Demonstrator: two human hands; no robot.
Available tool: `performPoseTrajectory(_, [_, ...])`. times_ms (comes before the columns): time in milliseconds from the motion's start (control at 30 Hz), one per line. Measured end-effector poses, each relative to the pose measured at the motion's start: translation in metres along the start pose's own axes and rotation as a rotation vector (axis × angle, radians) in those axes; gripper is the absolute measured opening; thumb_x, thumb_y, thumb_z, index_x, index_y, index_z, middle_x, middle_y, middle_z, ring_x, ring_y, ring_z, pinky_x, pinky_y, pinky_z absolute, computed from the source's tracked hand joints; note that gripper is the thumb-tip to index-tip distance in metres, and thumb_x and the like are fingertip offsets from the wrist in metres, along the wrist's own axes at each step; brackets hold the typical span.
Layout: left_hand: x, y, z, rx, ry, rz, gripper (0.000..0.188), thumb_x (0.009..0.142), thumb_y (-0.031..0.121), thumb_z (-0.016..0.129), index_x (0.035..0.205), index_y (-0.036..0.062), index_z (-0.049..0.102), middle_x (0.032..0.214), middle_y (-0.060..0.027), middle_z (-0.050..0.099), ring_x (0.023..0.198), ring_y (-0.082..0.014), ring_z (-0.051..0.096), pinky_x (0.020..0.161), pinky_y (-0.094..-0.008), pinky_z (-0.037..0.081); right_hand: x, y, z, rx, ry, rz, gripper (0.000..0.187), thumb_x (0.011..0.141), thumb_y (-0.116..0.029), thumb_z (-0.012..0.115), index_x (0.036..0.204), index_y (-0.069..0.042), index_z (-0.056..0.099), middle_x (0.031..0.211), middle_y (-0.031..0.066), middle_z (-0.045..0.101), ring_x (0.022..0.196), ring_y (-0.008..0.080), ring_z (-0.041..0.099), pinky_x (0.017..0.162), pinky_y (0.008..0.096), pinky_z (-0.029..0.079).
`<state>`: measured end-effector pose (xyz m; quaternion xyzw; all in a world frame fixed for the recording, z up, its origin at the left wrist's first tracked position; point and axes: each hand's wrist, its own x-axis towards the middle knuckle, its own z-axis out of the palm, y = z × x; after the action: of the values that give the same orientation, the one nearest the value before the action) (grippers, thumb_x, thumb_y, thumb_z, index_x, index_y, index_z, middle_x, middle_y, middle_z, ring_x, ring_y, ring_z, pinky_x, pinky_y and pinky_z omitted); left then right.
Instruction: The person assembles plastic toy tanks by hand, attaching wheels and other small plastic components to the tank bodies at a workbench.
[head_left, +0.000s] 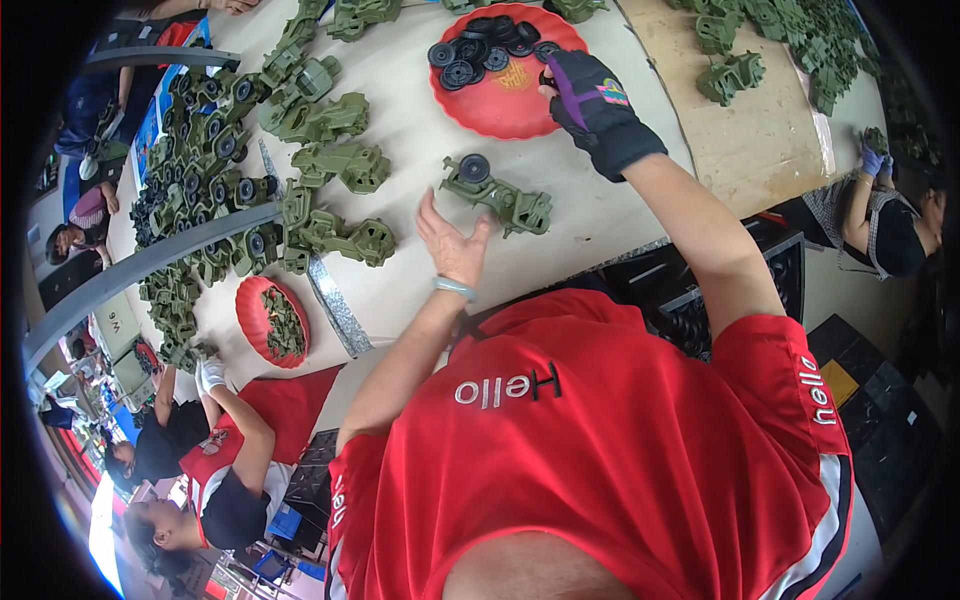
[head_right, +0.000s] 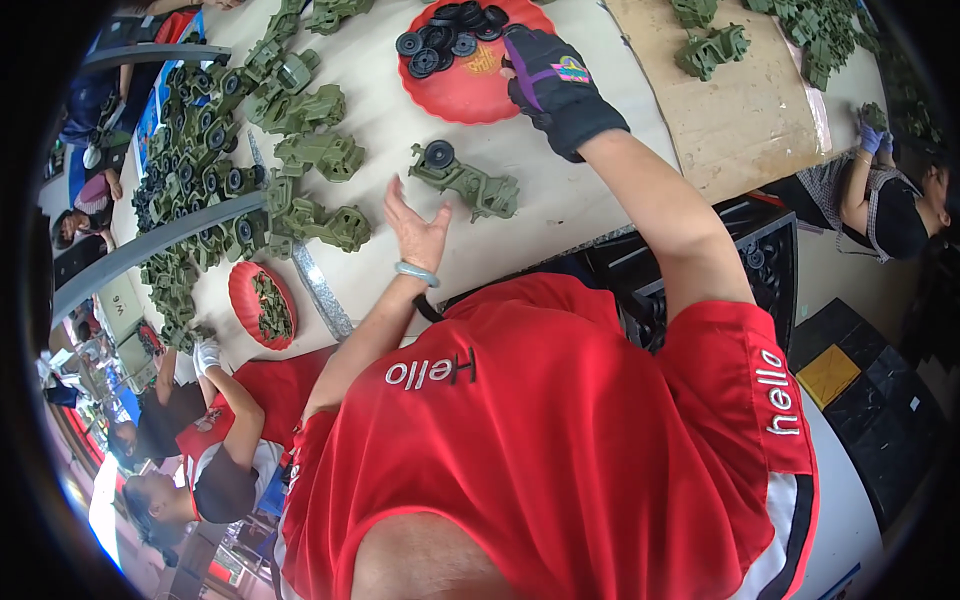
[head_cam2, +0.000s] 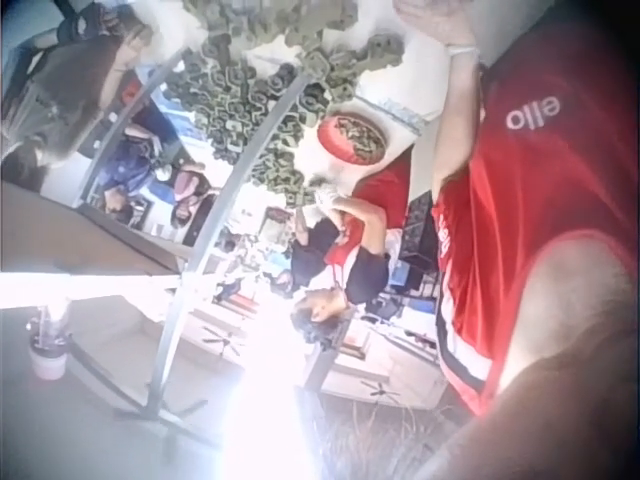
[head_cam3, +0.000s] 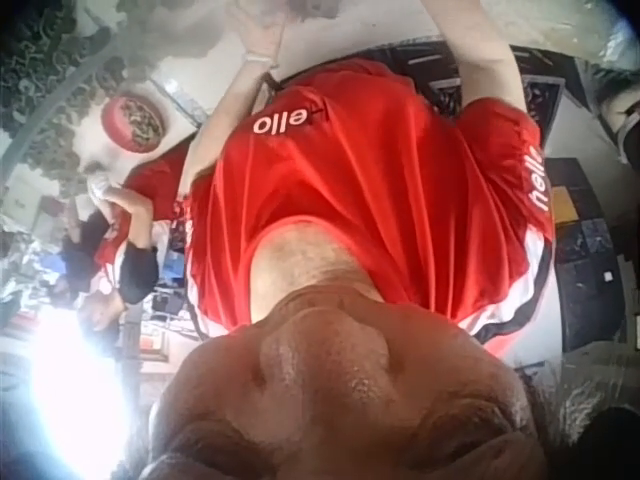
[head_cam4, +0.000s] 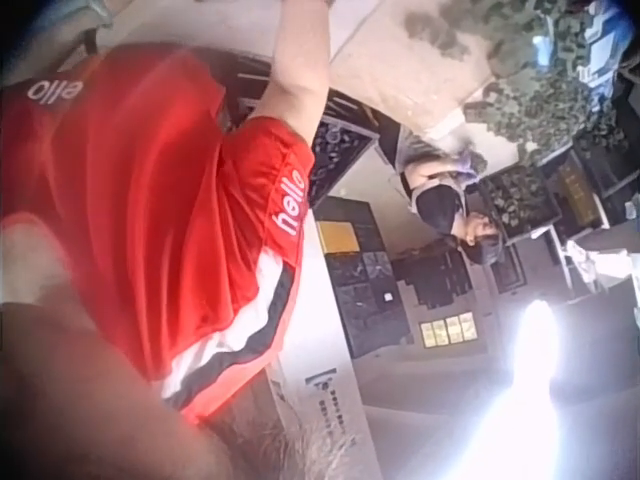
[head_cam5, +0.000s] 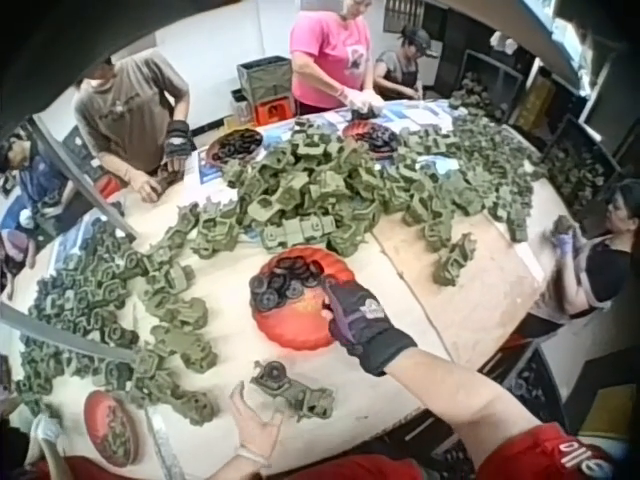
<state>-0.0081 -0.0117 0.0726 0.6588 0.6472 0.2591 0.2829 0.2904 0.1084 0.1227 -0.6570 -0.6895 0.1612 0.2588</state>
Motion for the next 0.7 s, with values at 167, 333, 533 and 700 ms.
performPoseTrajectory(167, [0.06, 0.039, -0.035, 0.623, -0.466, 0.687, 0.095, 0.069, 0.014, 0.082, 0.154, 0.0149, 0.04, 0.161, -0.0102, 0.035, 0.154, -0.0385, 0.022, 0.12, -0.0651, 0.023, -0.065, -0.005, -0.003, 0.518, 0.008, 0.204, 0.028, 0.092, -0.02, 0.077, 0.111, -0.003, 0.065, 0.097, 0.0087, 0.069, 0.091, 0.0191, 0.066, 0.079, 0.0339, 0.054])
performPoseTrajectory(333, [0.059, 0.024, -0.012, 0.709, -0.52, 0.822, 0.076, 0.072, 0.015, 0.082, 0.143, 0.0144, 0.054, 0.135, -0.007, 0.053, 0.14, -0.0308, 0.041, 0.118, -0.064, 0.024, -0.125, -0.021, -0.019, 0.601, -0.299, 0.155, 0.033, 0.088, -0.023, 0.078, 0.112, -0.003, 0.066, 0.099, 0.0137, 0.068, 0.092, 0.0273, 0.067, 0.082, 0.039, 0.054])
performPoseTrajectory(533, [0.023, 0.016, -0.009, 0.526, -0.48, 0.64, 0.069, 0.073, 0.026, 0.085, 0.136, 0.0118, 0.06, 0.121, -0.0067, 0.057, 0.121, -0.0277, 0.05, 0.1, -0.0494, 0.035, -0.144, -0.024, -0.007, 0.32, -0.3, -0.192, 0.04, 0.081, -0.017, 0.077, 0.118, -0.006, 0.065, 0.104, 0.0164, 0.066, 0.102, 0.0376, 0.063, 0.09, 0.0458, 0.052])
performPoseTrajectory(700, [0.015, 0.008, -0.007, 0.445, -0.415, 0.605, 0.071, 0.075, 0.028, 0.084, 0.14, 0.0169, 0.058, 0.123, -0.0071, 0.058, 0.124, -0.0283, 0.05, 0.106, -0.0507, 0.034, -0.116, -0.034, -0.002, 0.211, -0.285, -0.323, 0.035, 0.081, -0.016, 0.075, 0.114, -0.007, 0.066, 0.103, 0.0147, 0.066, 0.1, 0.0376, 0.062, 0.088, 0.0477, 0.051])
